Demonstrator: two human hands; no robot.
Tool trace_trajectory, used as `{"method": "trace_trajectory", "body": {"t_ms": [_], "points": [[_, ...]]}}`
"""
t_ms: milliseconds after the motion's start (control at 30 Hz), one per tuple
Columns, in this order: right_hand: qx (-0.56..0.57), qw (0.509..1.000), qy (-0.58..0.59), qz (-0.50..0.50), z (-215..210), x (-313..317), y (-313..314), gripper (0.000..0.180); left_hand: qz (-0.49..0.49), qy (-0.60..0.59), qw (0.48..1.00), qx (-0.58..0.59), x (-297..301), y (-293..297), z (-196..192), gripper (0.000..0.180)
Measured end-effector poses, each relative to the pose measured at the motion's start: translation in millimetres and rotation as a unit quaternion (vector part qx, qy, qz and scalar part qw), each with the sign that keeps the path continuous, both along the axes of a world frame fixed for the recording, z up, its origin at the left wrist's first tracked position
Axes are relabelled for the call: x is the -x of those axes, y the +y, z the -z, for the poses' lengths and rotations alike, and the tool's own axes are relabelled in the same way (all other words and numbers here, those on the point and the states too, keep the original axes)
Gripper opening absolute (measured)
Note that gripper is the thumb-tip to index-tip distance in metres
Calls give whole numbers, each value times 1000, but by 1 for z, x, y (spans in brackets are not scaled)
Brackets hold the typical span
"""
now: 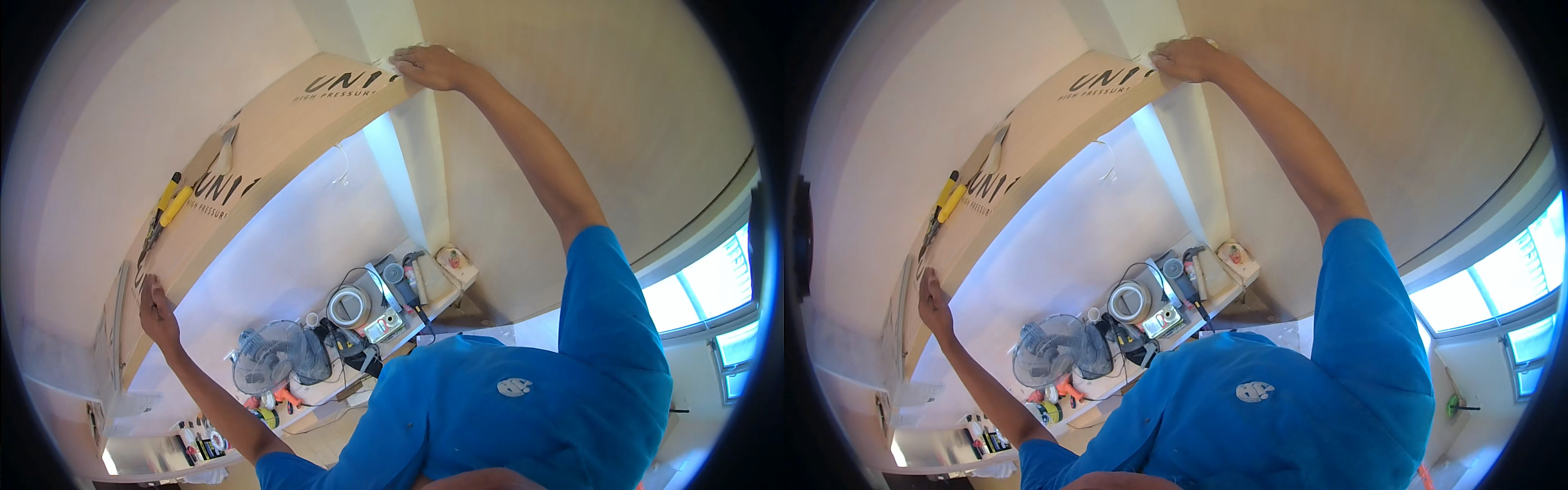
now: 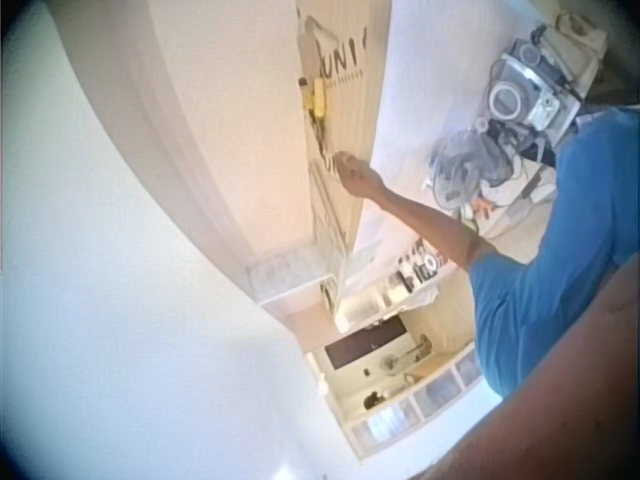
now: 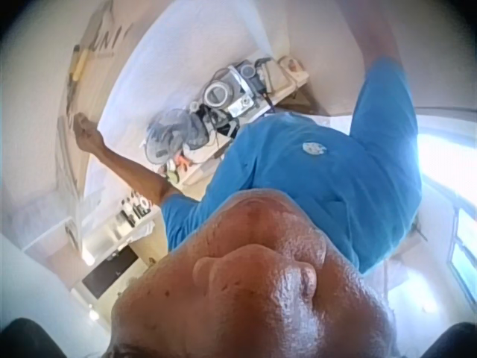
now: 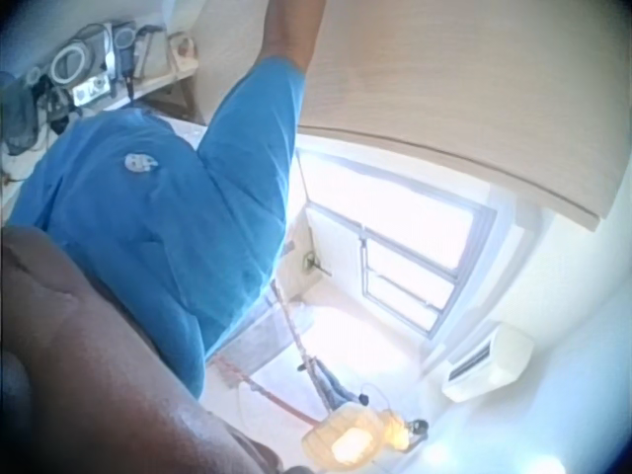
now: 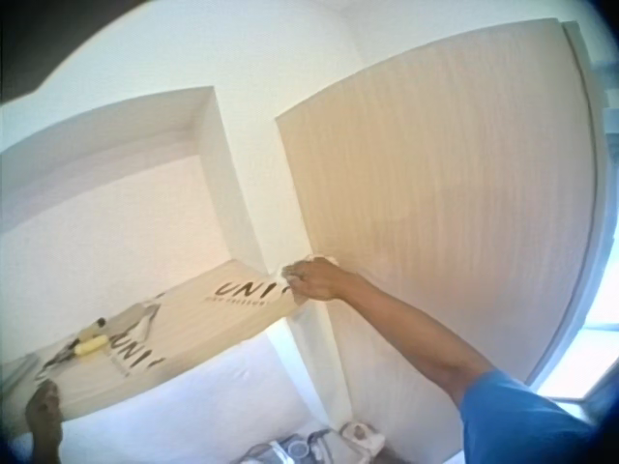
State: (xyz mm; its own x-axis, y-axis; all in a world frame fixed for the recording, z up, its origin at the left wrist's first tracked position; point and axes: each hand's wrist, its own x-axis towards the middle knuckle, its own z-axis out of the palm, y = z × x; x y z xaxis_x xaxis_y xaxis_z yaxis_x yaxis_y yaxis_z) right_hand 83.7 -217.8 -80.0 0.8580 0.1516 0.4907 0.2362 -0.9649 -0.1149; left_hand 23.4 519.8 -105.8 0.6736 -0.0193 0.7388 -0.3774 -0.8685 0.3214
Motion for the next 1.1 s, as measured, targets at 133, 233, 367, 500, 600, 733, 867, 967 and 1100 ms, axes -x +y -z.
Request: {"method": "trace_trajectory", "body": {"t_ms": [133,233,367,500,600,733,867,967,1100], "points": [[-76,995,-24,-65,16,-9,-5,61,3,-4,1000,-2,-1,1,2,42],[-83,996,0,-36,11,-8,7,62,-4,-1,1000,-3,1,-1,1,41],[-58,991,101,70,-14,-12,25,60,-14,7,1000,3,4,-4,-3,41],[-23,993,94,63,-16,-7,29,57,-9,-1,1000,-13,0,5,0,41],[-7,996,78,48,-12,-7,26,57,10,2,1000,6,-2,3,2,41],[-1,999,43,-5,-6,2,21,60,15,5,1000,4,-1,5,1,40],[-14,999,-14,-25,7,11,15,62,12,4,1000,-11,0,1,-2,41],[9,999,-40,-31,8,30,21,60,5,8,1000,0,2,5,1,42],[-21,993,-101,-55,18,34,16,56,7,11,1000,-4,-1,7,0,41]]}}
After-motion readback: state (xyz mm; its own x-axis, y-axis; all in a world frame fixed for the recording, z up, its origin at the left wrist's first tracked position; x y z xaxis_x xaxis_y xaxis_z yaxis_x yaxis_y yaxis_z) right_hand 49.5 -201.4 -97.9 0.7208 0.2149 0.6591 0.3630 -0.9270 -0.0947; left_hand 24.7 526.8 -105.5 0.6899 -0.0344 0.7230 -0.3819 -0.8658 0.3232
